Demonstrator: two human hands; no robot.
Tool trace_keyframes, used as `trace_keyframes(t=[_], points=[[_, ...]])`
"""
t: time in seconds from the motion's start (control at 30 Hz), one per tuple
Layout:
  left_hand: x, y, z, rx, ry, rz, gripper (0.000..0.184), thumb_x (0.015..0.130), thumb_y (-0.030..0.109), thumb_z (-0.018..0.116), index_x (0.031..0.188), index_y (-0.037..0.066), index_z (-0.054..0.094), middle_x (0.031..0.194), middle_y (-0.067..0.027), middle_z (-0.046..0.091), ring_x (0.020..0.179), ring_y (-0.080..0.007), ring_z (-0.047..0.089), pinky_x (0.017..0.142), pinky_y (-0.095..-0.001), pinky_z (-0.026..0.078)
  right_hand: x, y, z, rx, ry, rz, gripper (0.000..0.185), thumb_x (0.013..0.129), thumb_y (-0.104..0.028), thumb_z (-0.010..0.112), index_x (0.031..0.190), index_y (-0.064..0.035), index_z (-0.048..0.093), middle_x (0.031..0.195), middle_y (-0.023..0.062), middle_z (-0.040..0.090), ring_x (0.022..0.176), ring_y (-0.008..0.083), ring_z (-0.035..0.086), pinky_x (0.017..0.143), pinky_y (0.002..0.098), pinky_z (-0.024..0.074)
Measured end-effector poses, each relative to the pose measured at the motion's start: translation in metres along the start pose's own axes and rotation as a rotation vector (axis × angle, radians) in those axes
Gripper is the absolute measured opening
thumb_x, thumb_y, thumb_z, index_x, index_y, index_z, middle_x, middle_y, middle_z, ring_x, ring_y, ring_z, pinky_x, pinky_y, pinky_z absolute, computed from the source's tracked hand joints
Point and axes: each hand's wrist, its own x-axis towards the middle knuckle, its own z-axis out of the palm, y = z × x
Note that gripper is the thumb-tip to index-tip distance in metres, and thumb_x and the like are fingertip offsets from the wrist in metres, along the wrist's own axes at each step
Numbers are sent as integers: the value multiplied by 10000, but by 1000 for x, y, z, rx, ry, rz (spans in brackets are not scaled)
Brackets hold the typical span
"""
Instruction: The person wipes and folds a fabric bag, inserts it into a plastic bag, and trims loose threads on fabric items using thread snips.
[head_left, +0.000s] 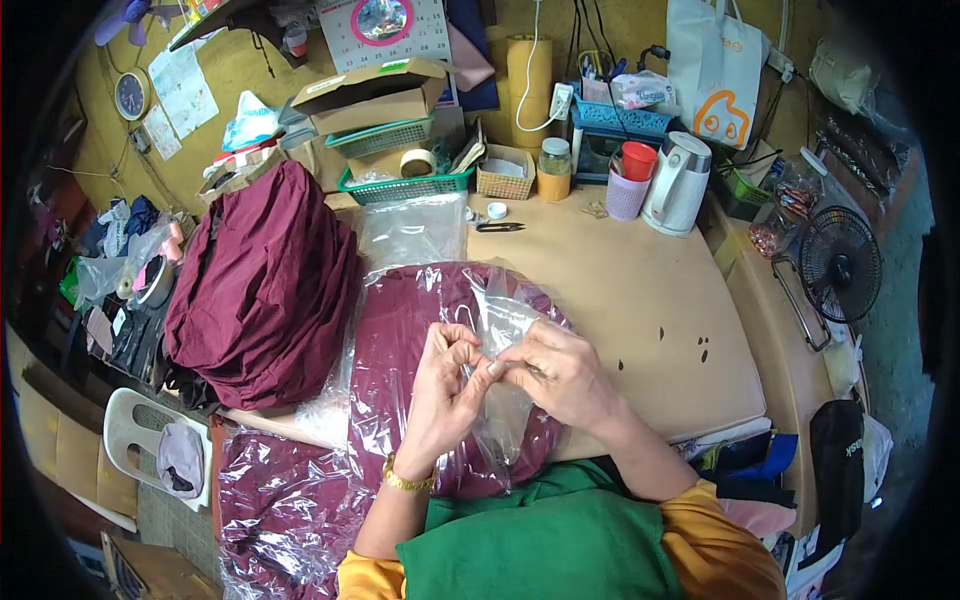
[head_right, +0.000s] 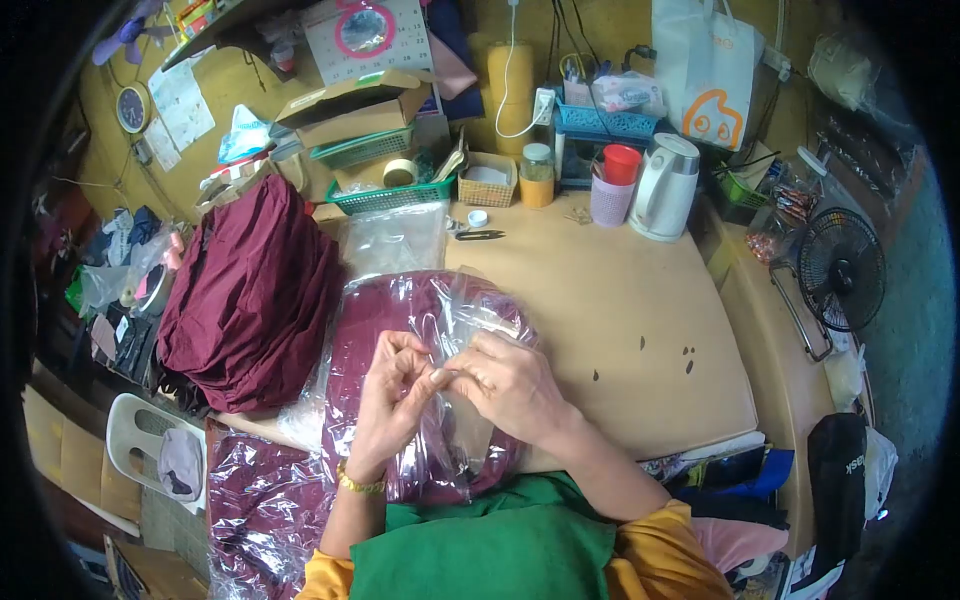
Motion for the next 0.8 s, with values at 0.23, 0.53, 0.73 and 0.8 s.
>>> trace_keyframes(t=[0.23,0.53,0.73,0.8], points=[[-8,14,40,-482,180,-99,318,929,28,655,1217,-32,537,1042,-76,588,664,-52,594,551,-200,500,-13,21,31,583,99,441,133,943,-79,628,891,11,711,733,28,573,659,73,529,581,273,453],[-19,-45,61,-186,191,-98,209,893,107,733,1039,-41,724,838,-23,608,591,-43,510,510,-200,387,-20,50,37,385,292,287,164,941,-93,641,898,46,717,802,60,593,770,136,563,684,279,464],[-11,-40,52,-217,301,-156,121,865,78,745,952,-5,755,659,9,489,623,-74,432,552,-245,343,-29,59,-1,115,-16,246,126,908,-81,653,897,38,694,883,85,609,730,165,590,657,302,481],[-9,-42,49,-36,286,-39,116,855,83,749,929,-7,747,655,-9,494,606,-87,441,540,-253,351,-30,54,-10,-104,-172,167,99,885,-61,662,893,36,681,910,110,623,721,190,611,656,321,494]])
